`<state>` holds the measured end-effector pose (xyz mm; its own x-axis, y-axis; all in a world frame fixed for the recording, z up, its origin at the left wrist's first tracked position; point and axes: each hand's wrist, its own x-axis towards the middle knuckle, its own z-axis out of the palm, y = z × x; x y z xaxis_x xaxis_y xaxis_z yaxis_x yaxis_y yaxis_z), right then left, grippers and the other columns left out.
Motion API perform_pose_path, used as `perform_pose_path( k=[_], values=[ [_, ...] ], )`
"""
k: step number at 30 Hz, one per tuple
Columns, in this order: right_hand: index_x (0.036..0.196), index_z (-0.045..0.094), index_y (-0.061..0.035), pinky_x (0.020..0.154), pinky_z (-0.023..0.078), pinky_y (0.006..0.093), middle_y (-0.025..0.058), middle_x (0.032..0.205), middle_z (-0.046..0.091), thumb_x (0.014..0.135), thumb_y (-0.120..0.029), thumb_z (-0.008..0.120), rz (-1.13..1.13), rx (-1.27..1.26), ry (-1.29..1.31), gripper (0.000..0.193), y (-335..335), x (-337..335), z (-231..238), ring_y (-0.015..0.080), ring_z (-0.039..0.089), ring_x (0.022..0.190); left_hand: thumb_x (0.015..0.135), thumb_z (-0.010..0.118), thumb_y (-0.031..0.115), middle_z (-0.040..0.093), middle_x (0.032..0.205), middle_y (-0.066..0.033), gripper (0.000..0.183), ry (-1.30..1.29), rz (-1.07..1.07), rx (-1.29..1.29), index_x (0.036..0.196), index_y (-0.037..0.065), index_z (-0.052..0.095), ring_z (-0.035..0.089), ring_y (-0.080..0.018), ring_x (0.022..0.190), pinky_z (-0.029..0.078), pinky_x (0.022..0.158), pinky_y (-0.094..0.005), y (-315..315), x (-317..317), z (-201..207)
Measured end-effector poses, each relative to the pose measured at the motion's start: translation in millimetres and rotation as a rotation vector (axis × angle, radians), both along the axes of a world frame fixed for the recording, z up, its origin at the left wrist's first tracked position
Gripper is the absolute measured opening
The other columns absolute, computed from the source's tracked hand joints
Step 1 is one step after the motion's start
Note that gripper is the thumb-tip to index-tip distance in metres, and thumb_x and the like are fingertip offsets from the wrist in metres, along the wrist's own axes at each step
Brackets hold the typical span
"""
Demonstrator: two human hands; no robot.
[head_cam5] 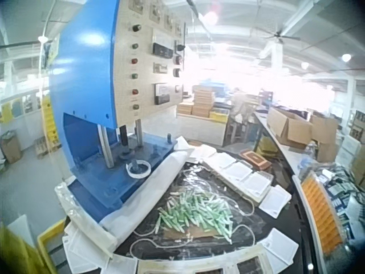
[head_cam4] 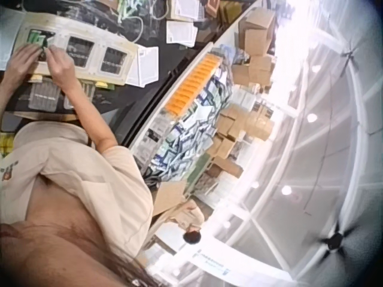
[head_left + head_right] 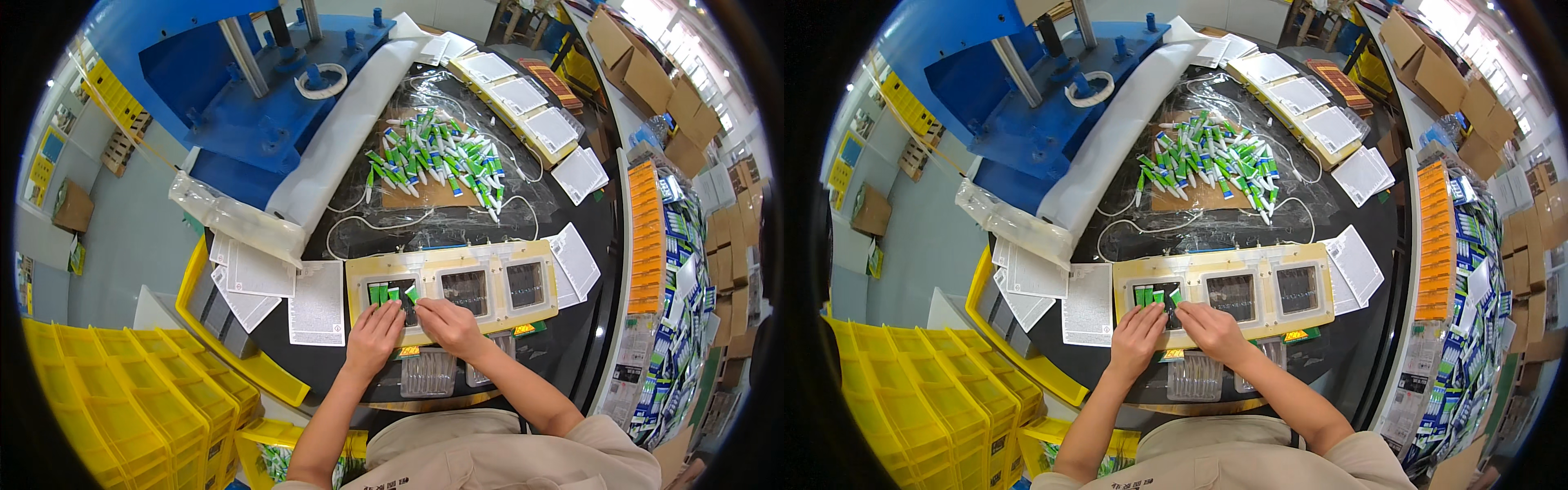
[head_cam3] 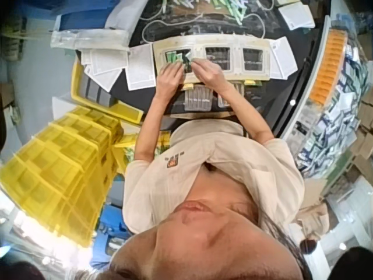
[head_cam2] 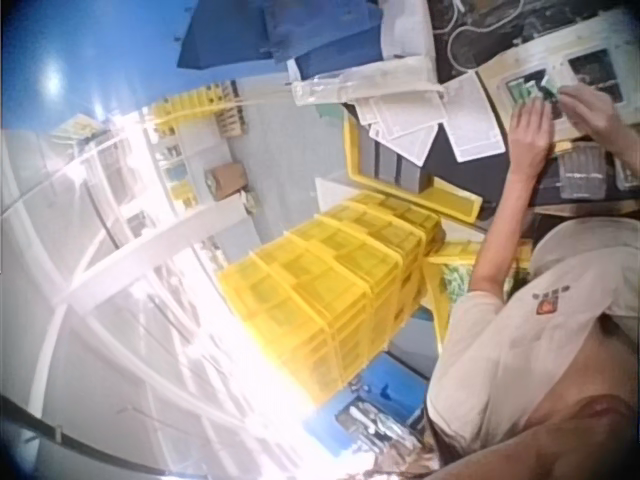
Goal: The person places green cylindrical batteries into a three-compartment wooden jig, then covers each compartment with a white paper sheet. The person repeats this cycle multiple times, handling batteries and paper sheets by hand.
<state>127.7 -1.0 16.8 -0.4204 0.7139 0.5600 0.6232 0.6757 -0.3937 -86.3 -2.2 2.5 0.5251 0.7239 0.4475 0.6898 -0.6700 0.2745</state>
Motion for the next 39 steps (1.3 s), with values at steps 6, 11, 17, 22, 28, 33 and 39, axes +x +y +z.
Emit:
perform_pose_path(
  k=[6, 11, 17, 22, 28, 33, 39],
  values=[
    [0.11, 0.068, 0.0064, 0.08, 0.059, 0.0364, 0.0166, 0.113, 0.067, 0.08, -0.005, 0.074, 0.005, 0.0, -0.042, 0.032, 2.7, -19.9, -10.1, 0.03, 0.069, 0.095, 0.089, 0.068, 0.017, 0.067, 0.13, -0.0118, 0.034, 0.032, 0.005, -0.027, 0.12, 0.002, 0.068, 0.064, -0.0253, 0.122, 0.044, 0.111, -0.0471, -2.2, -2.6, -1.4],
    [0.109, 0.068, 0.0042, 0.085, 0.057, 0.04, 0.0163, 0.117, 0.068, 0.082, -0.011, 0.074, -0.003, -0.134, 0.03, 0.031, 1.6, -18.4, 0.1, 0.0329, 0.068, 0.097, 0.088, 0.071, 0.025, 0.064, 0.137, -0.0132, 0.045, -0.005, -0.002, -0.142, 0.125, 0.0, 0.065, 0.058, -0.0272, 0.131, 0.034, 0.118, -0.0538, -3.5, -7.7, 0.3],
    [0.097, 0.072, -0.0013, 0.073, 0.054, 0.0439, 0.0159, 0.089, 0.071, 0.089, -0.009, 0.069, -0.341, -0.196, 0.267, 0.012, 123.0, 10.4, 8.2, 0.0352, 0.068, 0.083, 0.089, 0.072, 0.028, 0.058, 0.145, -0.0132, 0.056, -0.042, 0.034, -0.219, 0.136, 0.001, 0.058, 0.053, -0.0305, 0.137, 0.027, 0.121, -0.0573, -9.1, -7.0, 4.9],
    [0.094, 0.072, -0.0035, 0.075, 0.053, 0.0465, 0.0156, 0.09, 0.069, 0.088, -0.022, 0.072, -0.442, -0.232, -0.025, 0.019, 225.3, -5.7, -23.2, 0.0348, 0.068, 0.086, 0.096, 0.065, 0.036, 0.049, 0.154, -0.0125, 0.061, 0.125, 0.08, -0.305, 0.146, 0.004, 0.05, 0.043, -0.0288, 0.145, 0.021, 0.123, -0.0592, -14.2, -1.7, 7.6],
    [0.082, 0.073, -0.006, 0.072, 0.055, 0.0476, 0.0127, 0.087, 0.072, 0.084, -0.025, 0.073, -0.529, -0.344, -0.271, 0.019, 238.3, -13.5, -42.3, 0.0343, 0.07, 0.082, 0.096, 0.066, 0.034, 0.05, 0.154, -0.012, 0.058, 0.07, 0.112, -0.327, 0.145, 0.005, 0.051, 0.046, -0.0296, 0.144, 0.021, 0.123, -0.0589, -16.7, -2.8, 11.0],
    [0.087, 0.072, -0.0041, 0.069, 0.055, 0.043, 0.0129, 0.089, 0.072, 0.086, -0.021, 0.076, -0.454, -0.285, 0.087, 0.017, 176.2, 22.8, -10.9, 0.0328, 0.07, 0.077, 0.091, 0.07, 0.019, 0.061, 0.14, -0.0146, 0.044, -0.107, 0.333, -0.263, 0.132, 0.006, 0.061, 0.055, -0.0321, 0.133, 0.029, 0.119, -0.0569, -11.5, -18.1, 11.0],
    [0.087, 0.065, -0.0013, 0.064, 0.055, 0.0384, 0.0111, 0.088, 0.068, 0.082, -0.005, 0.075, -0.283, -0.016, 0.054, 0.012, 13.3, 25.7, 29.1, 0.0281, 0.065, 0.074, 0.093, 0.07, 0.02, 0.071, 0.105, -0.0132, 0.025, -0.393, 0.533, -0.151, 0.112, 0.004, 0.068, 0.066, -0.0326, 0.098, 0.05, 0.085, -0.0451, 101.4, -35.9, -10.3]
  ],
)
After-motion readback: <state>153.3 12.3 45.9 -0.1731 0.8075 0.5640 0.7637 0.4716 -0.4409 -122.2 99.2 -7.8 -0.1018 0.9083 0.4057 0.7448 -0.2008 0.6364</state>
